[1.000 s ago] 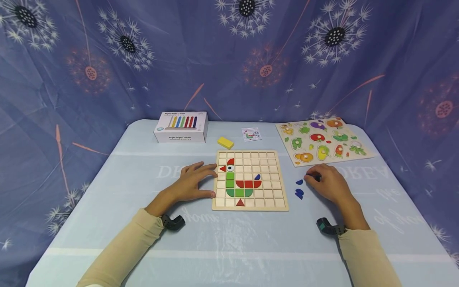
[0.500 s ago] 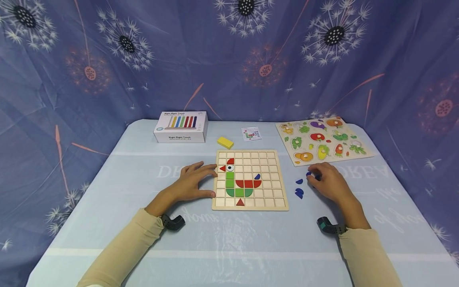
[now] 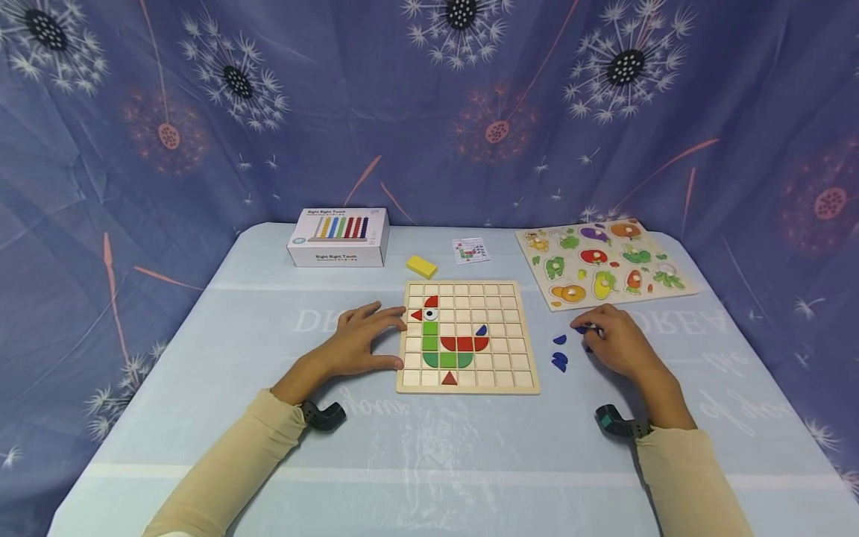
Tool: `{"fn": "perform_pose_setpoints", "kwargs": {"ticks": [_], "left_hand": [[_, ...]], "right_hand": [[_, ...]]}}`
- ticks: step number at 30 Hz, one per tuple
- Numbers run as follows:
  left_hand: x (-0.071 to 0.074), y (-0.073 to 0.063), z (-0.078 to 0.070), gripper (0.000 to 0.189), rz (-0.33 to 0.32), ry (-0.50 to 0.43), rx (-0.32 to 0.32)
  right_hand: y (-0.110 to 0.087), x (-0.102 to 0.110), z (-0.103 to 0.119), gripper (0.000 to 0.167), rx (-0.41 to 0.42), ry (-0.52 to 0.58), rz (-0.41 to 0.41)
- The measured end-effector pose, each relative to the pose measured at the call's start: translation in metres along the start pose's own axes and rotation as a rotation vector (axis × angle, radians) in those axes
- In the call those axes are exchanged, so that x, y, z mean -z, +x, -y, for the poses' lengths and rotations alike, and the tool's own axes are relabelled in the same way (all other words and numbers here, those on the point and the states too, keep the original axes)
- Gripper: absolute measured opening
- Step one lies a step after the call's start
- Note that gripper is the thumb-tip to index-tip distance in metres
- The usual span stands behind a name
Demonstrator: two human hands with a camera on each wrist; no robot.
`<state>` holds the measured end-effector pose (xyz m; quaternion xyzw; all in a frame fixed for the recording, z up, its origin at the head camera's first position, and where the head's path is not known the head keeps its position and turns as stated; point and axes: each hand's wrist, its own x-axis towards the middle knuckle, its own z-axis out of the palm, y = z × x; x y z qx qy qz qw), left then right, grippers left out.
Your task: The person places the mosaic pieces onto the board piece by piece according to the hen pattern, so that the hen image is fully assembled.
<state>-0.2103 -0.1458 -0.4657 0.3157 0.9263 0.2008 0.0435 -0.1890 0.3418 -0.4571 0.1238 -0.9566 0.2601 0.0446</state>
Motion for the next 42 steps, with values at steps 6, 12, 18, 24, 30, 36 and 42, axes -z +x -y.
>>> {"fn": "perform_pose_setpoints", "kwargs": {"ticks": [6, 12, 18, 24, 30, 36, 42], "left_hand": [[0.0006, 0.0003, -0.0003, 0.066, 0.005, -0.006, 0.002], [0.0001, 0.0009, 0.0002, 0.066, 0.007, -0.003, 0.003], [-0.0002, 0.0013, 0.0000, 0.066, 0.003, -0.006, 0.003], [0.0006, 0.0009, -0.0005, 0.066, -0.002, -0.012, 0.002], [0.0015, 0.0002, -0.0010, 0.065, -0.006, -0.013, -0.002], [0.0011, 0.0007, -0.0011, 0.065, 0.004, -0.013, 0.005], [0.0007, 0.0012, -0.0014, 0.066, 0.019, -0.008, 0.020]], "right_hand": [[-0.0003, 0.0009, 0.0004, 0.020, 0.015, 0.003, 0.005], [-0.0005, 0.0006, -0.0006, 0.021, 0.034, 0.011, 0.004], [0.0001, 0.0010, -0.0023, 0.030, 0.011, -0.015, 0.004], [0.0016, 0.0013, -0.0027, 0.032, -0.112, -0.023, 0.016], [0.0020, 0.0001, -0.0036, 0.026, -0.125, -0.029, 0.005], [0.0014, -0.0020, -0.0028, 0.025, -0.127, -0.034, -0.004], [0.0011, -0.0030, -0.0018, 0.027, -0.132, -0.042, -0.005]]}}
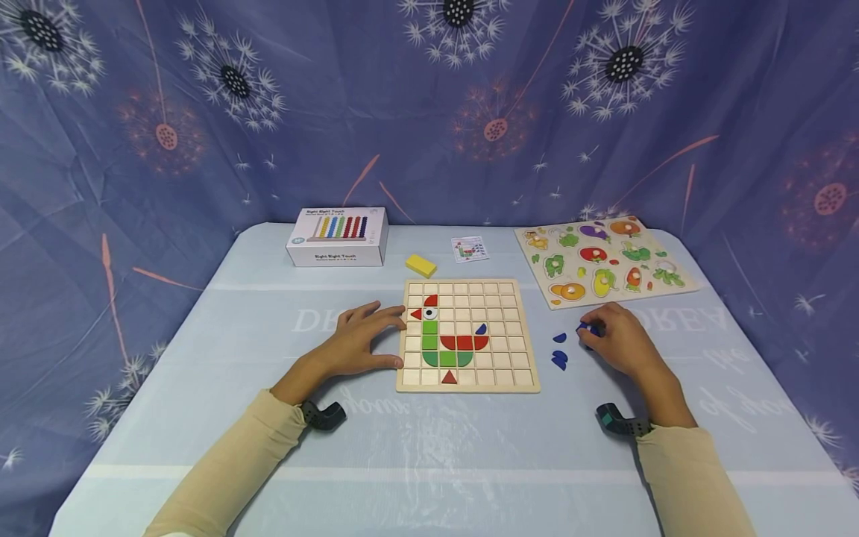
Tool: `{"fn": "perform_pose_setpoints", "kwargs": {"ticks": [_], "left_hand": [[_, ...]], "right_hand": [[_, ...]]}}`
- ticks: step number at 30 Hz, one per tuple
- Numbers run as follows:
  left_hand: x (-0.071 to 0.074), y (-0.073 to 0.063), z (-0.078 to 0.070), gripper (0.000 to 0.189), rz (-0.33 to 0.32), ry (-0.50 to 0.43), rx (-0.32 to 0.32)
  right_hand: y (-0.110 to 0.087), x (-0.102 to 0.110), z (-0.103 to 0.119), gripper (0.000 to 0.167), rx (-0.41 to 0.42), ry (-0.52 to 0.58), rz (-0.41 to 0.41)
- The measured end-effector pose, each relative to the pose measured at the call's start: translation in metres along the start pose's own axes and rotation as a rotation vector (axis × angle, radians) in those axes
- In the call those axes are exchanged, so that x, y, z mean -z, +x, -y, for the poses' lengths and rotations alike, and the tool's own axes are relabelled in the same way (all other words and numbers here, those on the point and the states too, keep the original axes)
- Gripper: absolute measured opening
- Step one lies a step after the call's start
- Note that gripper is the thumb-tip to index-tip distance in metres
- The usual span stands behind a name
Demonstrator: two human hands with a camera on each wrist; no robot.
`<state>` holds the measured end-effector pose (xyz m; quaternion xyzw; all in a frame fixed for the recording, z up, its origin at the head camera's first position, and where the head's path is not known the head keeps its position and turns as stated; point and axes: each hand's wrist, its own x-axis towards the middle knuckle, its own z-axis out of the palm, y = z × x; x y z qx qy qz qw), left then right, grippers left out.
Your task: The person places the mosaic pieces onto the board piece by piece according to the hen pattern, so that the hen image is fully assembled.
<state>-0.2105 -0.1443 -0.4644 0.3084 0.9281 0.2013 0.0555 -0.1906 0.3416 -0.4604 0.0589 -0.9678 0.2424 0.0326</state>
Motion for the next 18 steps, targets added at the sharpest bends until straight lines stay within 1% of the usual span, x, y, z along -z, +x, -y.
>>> {"fn": "perform_pose_setpoints", "kwargs": {"ticks": [7, 14, 18], "left_hand": [[-0.0009, -0.0009, 0.0006, 0.065, 0.002, -0.002, 0.006], [-0.0003, -0.0006, 0.0007, 0.065, 0.002, -0.003, 0.004], [0.0000, -0.0002, -0.0003, 0.065, -0.003, -0.006, 0.000]], "right_hand": [[0.0004, -0.0003, 0.0013, 0.027, 0.013, -0.018, -0.018], [0.0018, -0.0003, 0.0038, 0.029, -0.006, -0.019, -0.026], [0.0010, -0.0010, 0.0043, 0.028, 0.028, -0.017, -0.054]]}}
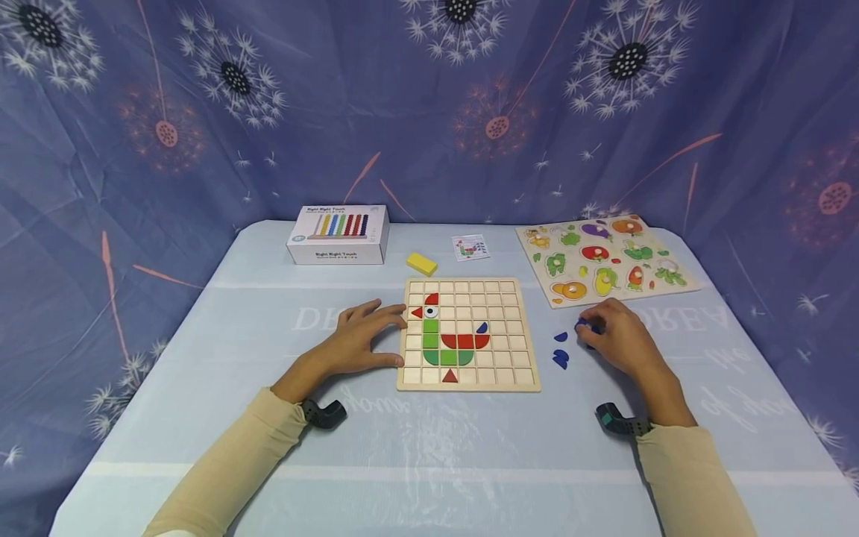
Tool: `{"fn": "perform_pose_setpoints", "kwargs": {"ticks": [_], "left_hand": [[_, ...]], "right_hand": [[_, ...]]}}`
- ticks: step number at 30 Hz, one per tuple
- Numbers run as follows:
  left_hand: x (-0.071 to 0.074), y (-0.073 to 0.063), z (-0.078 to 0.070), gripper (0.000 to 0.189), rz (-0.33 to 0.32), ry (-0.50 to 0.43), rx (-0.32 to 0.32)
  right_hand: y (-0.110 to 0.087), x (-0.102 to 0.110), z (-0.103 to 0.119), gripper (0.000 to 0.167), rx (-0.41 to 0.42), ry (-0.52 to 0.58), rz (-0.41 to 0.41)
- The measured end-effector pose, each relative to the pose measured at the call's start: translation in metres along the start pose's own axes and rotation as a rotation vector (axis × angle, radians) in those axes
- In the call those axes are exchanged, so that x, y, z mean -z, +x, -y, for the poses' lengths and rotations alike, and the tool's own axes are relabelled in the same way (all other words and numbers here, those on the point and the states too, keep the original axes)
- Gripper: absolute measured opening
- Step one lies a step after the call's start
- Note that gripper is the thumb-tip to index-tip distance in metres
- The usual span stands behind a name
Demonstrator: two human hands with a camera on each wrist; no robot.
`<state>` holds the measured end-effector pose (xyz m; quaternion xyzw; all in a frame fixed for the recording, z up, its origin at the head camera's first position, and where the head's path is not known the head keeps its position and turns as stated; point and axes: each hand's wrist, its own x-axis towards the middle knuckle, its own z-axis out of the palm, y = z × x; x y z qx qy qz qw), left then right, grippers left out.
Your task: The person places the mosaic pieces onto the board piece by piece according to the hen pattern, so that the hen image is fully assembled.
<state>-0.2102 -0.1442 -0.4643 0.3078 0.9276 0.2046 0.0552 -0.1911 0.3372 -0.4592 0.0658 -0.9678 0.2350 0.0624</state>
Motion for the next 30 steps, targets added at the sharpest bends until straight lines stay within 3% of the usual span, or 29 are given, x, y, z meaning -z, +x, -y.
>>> {"fn": "perform_pose_setpoints", "kwargs": {"ticks": [11, 30], "left_hand": [[0.002, 0.000, -0.001, 0.064, 0.001, -0.007, 0.003], [0.000, 0.000, 0.001, 0.056, -0.029, -0.022, -0.021]], "right_hand": [[0.007, -0.005, 0.014, 0.025, 0.101, -0.021, -0.055], [0.042, -0.032, 0.068, 0.026, 0.299, -0.010, 0.040]]}}
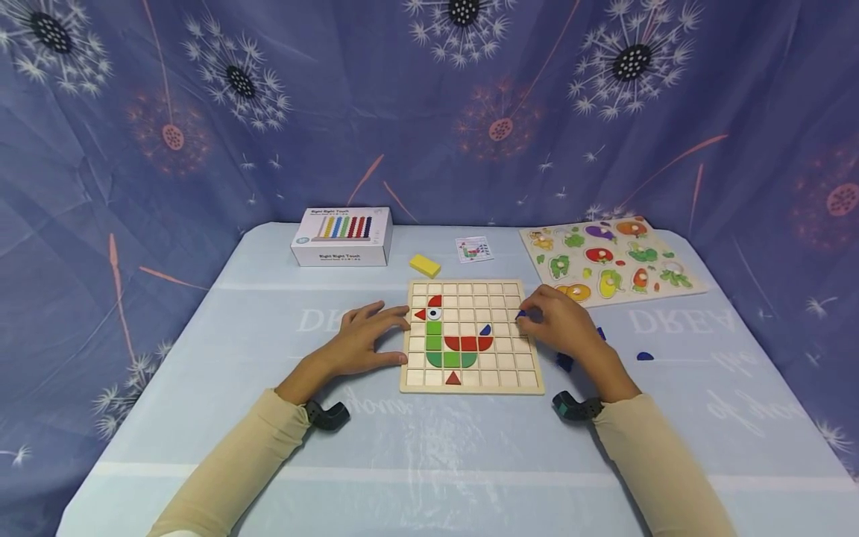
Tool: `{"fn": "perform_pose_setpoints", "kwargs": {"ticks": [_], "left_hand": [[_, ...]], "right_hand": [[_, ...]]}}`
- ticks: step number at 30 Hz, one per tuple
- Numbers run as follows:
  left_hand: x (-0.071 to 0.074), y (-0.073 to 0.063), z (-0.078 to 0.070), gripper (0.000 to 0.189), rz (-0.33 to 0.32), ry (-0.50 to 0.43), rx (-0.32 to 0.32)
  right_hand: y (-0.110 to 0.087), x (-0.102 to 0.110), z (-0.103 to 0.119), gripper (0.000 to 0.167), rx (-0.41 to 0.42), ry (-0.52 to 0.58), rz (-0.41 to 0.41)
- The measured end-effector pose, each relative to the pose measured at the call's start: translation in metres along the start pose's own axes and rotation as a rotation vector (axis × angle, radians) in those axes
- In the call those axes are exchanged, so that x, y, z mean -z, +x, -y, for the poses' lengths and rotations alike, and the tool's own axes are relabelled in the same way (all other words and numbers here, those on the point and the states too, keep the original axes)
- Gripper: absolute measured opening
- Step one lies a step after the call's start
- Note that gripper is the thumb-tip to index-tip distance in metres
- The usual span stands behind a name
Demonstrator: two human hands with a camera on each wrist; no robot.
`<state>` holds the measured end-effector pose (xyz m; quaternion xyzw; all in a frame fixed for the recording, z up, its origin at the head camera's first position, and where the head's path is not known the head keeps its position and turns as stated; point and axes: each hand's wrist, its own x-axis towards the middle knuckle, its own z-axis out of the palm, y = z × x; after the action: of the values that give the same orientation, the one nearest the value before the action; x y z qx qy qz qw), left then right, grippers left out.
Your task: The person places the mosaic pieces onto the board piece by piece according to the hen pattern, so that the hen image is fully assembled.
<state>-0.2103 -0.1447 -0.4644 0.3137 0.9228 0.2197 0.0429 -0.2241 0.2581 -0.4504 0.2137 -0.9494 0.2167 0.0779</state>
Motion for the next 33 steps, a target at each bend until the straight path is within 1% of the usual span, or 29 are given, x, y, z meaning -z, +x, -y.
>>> {"fn": "perform_pose_setpoints", "kwargs": {"ticks": [4, 10, 15, 18, 27, 33], "left_hand": [[0.000, 0.000, 0.000, 0.055, 0.004, -0.004, 0.006], [-0.001, -0.001, -0.001, 0.055, 0.018, -0.003, 0.007], [-0.001, -0.001, -0.001, 0.055, 0.014, 0.004, 0.017], [0.000, -0.001, -0.001, 0.055, 0.007, -0.001, 0.014], [0.000, -0.001, 0.000, 0.056, 0.012, -0.006, 0.008], [-0.001, -0.001, 0.001, 0.056, 0.002, -0.010, -0.004]], "right_hand": [[0.009, -0.007, 0.008, 0.025, 0.008, 0.007, 0.036], [0.017, -0.015, 0.013, 0.025, -0.003, 0.013, 0.049], [0.018, -0.016, 0.015, 0.025, -0.035, 0.051, 0.064], [0.018, -0.015, 0.015, 0.024, -0.040, 0.068, 0.068], [0.018, -0.016, 0.015, 0.022, -0.024, 0.084, 0.067], [0.017, -0.017, 0.015, 0.020, -0.003, 0.097, 0.051]]}}
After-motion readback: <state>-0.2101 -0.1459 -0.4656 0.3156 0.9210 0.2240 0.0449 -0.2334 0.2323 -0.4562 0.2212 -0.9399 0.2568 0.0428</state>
